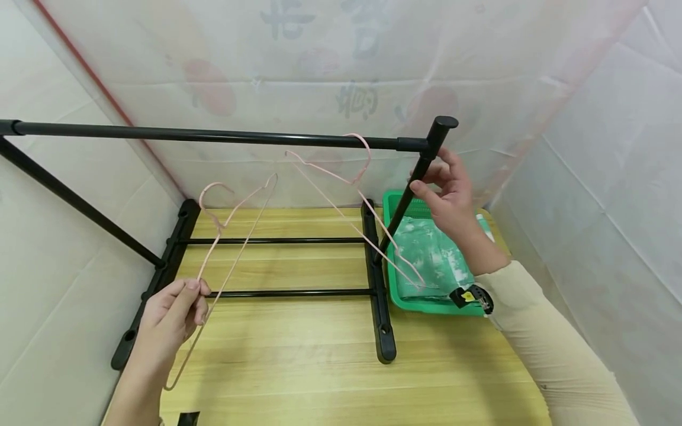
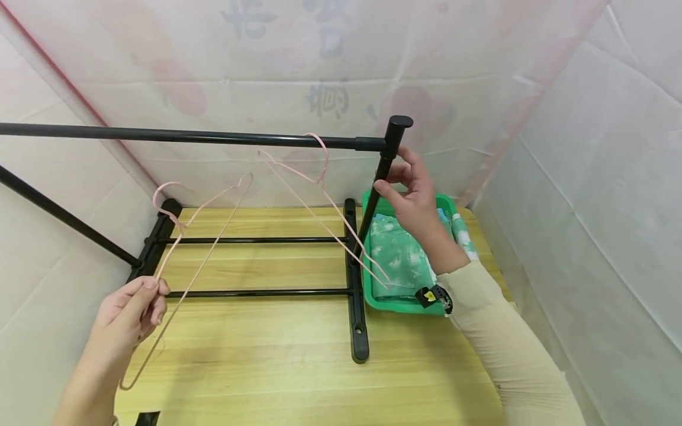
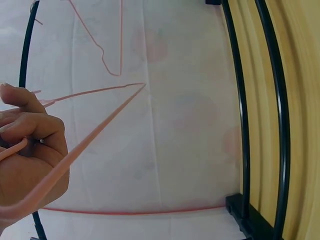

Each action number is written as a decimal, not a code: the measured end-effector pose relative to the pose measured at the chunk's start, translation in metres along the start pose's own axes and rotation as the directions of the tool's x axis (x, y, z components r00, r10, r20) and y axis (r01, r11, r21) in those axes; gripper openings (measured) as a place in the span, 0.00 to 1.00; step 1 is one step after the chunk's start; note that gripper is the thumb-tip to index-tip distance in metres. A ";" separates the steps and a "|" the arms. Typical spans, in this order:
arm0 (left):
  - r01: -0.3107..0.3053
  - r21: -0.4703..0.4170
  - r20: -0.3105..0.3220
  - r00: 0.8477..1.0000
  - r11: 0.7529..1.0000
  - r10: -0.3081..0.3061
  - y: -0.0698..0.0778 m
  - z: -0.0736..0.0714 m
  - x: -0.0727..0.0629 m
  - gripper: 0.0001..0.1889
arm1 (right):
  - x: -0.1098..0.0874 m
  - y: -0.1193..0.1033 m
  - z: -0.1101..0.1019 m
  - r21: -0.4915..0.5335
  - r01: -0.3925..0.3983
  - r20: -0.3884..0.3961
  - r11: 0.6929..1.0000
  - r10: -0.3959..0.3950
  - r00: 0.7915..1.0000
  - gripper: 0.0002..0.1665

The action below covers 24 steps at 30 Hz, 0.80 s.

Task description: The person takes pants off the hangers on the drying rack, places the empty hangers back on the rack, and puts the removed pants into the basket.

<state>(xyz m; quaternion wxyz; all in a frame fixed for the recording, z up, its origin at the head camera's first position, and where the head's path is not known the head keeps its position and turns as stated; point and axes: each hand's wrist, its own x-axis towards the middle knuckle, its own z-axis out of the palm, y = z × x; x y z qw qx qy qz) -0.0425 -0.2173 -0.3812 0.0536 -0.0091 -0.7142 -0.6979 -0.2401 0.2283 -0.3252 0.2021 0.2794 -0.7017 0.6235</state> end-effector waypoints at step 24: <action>-0.143 -0.161 0.044 0.987 0.976 0.152 0.036 0.012 0.027 0.14 | 0.000 0.009 0.009 -0.094 0.013 -0.003 0.996 -0.013 1.000 0.35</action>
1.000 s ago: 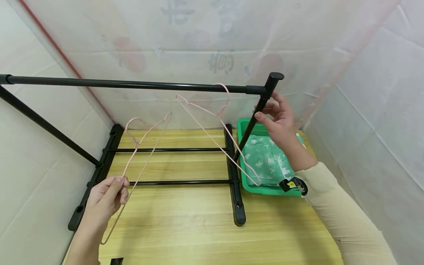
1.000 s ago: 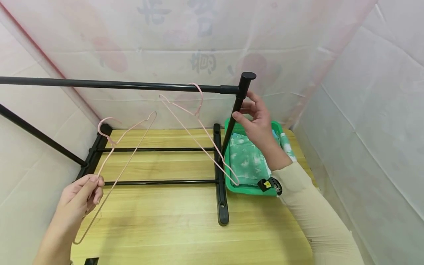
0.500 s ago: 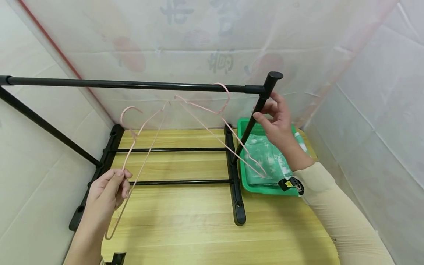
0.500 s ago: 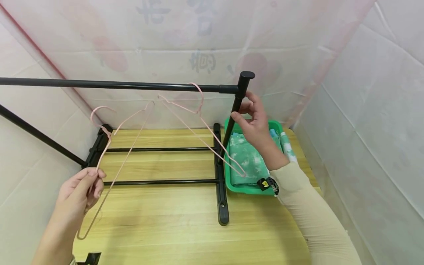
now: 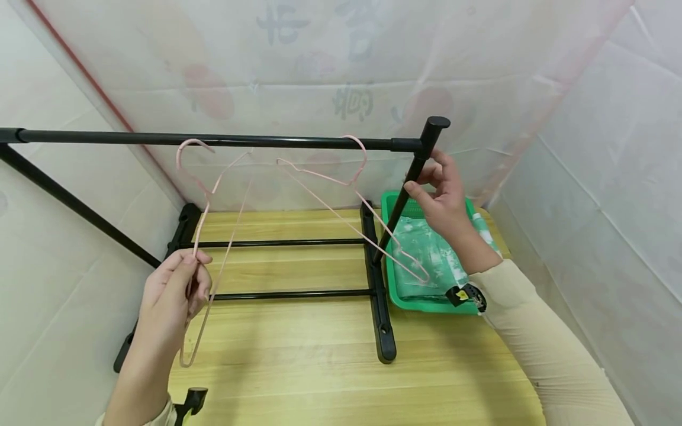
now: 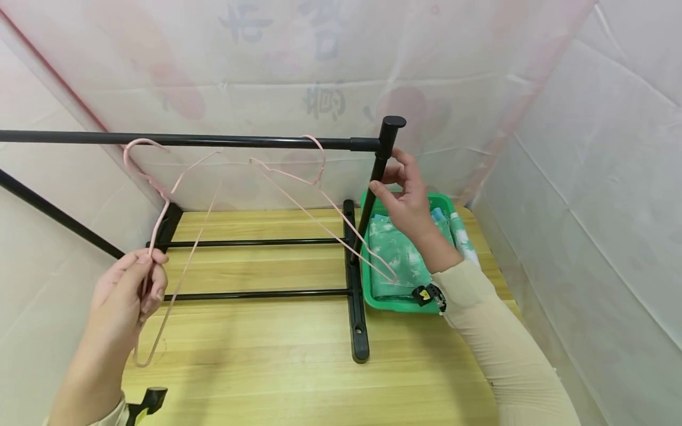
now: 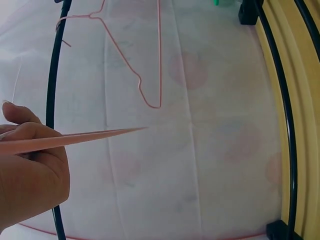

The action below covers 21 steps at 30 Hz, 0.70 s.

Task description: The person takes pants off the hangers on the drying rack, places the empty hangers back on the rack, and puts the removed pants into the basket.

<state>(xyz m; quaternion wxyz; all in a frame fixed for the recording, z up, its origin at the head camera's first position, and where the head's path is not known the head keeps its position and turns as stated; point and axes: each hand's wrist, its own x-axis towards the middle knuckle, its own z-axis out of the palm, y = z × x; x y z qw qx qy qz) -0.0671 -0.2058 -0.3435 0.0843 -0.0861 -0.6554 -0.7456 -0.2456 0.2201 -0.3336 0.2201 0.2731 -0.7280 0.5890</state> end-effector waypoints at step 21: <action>0.016 0.001 -0.093 0.995 1.000 -0.016 0.004 -0.006 0.031 0.15 | 0.000 -0.001 0.006 -0.026 0.029 0.018 0.999 -0.029 0.999 0.36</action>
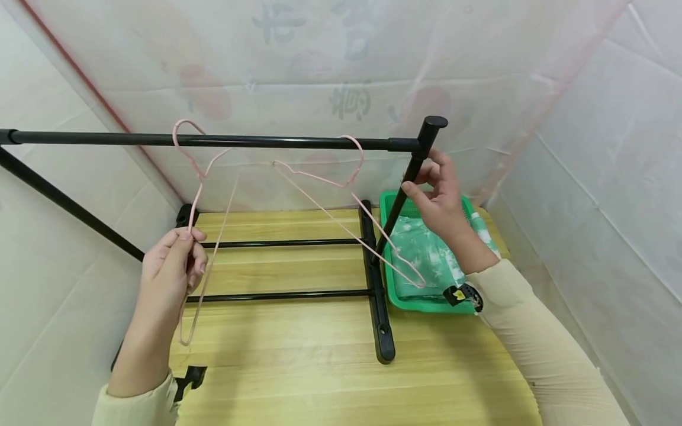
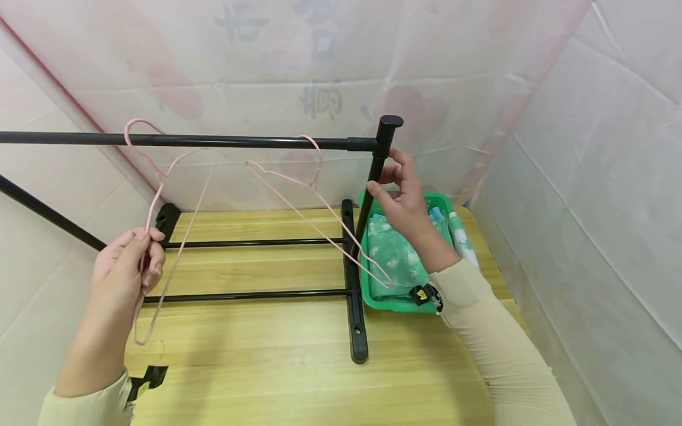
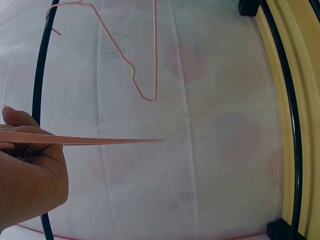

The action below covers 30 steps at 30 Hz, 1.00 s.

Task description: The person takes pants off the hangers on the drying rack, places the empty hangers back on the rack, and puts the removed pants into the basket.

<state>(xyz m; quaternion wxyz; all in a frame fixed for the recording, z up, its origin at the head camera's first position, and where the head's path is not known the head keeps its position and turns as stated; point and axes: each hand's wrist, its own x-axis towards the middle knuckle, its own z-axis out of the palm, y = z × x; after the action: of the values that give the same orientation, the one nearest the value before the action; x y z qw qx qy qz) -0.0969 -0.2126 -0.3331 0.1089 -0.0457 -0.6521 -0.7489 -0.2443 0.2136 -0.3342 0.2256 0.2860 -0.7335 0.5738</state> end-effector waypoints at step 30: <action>-0.152 0.660 0.066 0.987 0.736 0.144 -0.002 -0.001 -0.024 0.33 | -0.006 -0.017 -0.017 -0.187 -0.110 0.074 0.976 0.126 0.989 0.45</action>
<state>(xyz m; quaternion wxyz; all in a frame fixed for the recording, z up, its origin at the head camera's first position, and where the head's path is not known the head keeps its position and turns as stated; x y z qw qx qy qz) -0.0740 -0.2106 -0.3397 0.1735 -0.0598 -0.8700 -0.4577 -0.2286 0.2286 -0.3221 0.1847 0.2445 -0.8076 0.5038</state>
